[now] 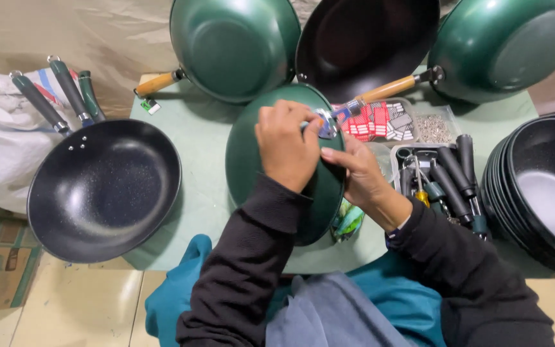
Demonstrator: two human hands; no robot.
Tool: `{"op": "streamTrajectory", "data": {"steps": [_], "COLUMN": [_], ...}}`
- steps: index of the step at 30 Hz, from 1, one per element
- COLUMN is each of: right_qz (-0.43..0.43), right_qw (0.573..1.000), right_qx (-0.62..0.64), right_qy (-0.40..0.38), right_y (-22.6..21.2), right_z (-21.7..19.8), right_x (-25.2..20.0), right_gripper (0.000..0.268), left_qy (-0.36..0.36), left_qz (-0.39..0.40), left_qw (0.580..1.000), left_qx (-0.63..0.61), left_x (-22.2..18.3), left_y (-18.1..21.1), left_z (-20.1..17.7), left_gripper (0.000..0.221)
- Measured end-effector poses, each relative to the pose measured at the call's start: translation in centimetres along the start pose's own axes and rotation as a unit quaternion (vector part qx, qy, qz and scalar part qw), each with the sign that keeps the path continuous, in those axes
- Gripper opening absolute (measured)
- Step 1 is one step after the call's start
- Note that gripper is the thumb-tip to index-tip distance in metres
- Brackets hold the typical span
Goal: Attaching metal brackets and fasteners to the handles or rims of woks in preparation for sale or packaging.
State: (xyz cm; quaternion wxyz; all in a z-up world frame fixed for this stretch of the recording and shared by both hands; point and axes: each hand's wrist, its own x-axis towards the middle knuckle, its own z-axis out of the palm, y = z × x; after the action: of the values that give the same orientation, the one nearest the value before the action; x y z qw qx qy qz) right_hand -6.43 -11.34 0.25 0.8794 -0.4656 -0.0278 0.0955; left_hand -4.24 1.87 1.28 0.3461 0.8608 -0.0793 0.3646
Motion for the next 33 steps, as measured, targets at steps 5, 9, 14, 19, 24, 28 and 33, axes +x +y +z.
{"op": "streamTrajectory", "data": {"steps": [5, 9, 14, 19, 24, 28, 33], "right_qz": [-0.025, -0.078, -0.184, -0.102, -0.069, -0.099, -0.104], "right_qw": [0.997, 0.964, 0.824, 0.683, 0.654, 0.657, 0.68], "right_qx": [-0.057, -0.21, -0.482, -0.685, -0.712, -0.701, -0.68], "right_qy": [-0.045, -0.141, -0.235, -0.233, -0.244, -0.259, -0.254], "right_y": [-0.1, 1.8, 4.1, 8.6, 12.2, 14.0, 17.1], "right_z": [4.0, 5.2, 7.9, 8.3, 8.2, 8.4, 7.7], "right_x": [0.2, 0.8, 0.1, -0.3, 0.0, -0.1, 0.6], "right_gripper": [0.028, 0.032, 0.025, 0.032, 0.043, 0.045, 0.047], "left_qy": [0.094, 0.175, 0.27, 0.282, 0.262, 0.23, 0.197], "left_qz": [-0.028, -0.089, -0.217, -0.334, -0.352, -0.33, -0.439], "left_qw": [0.989, 0.968, 0.9, 0.861, 0.863, 0.901, 0.853], "left_qx": [-0.11, -0.157, -0.264, -0.259, -0.25, -0.16, -0.205], "left_x": [-0.4, -3.1, -8.7, -14.4, -19.8, -23.9, -23.4], "left_y": [-0.2, -2.2, -6.3, -12.2, -18.8, -24.5, -24.7], "left_z": [-5.2, -5.9, -3.2, 0.0, 3.0, 4.8, 2.8], "left_gripper": [0.009, 0.006, 0.011, 0.004, 0.006, 0.017, 0.01]}}
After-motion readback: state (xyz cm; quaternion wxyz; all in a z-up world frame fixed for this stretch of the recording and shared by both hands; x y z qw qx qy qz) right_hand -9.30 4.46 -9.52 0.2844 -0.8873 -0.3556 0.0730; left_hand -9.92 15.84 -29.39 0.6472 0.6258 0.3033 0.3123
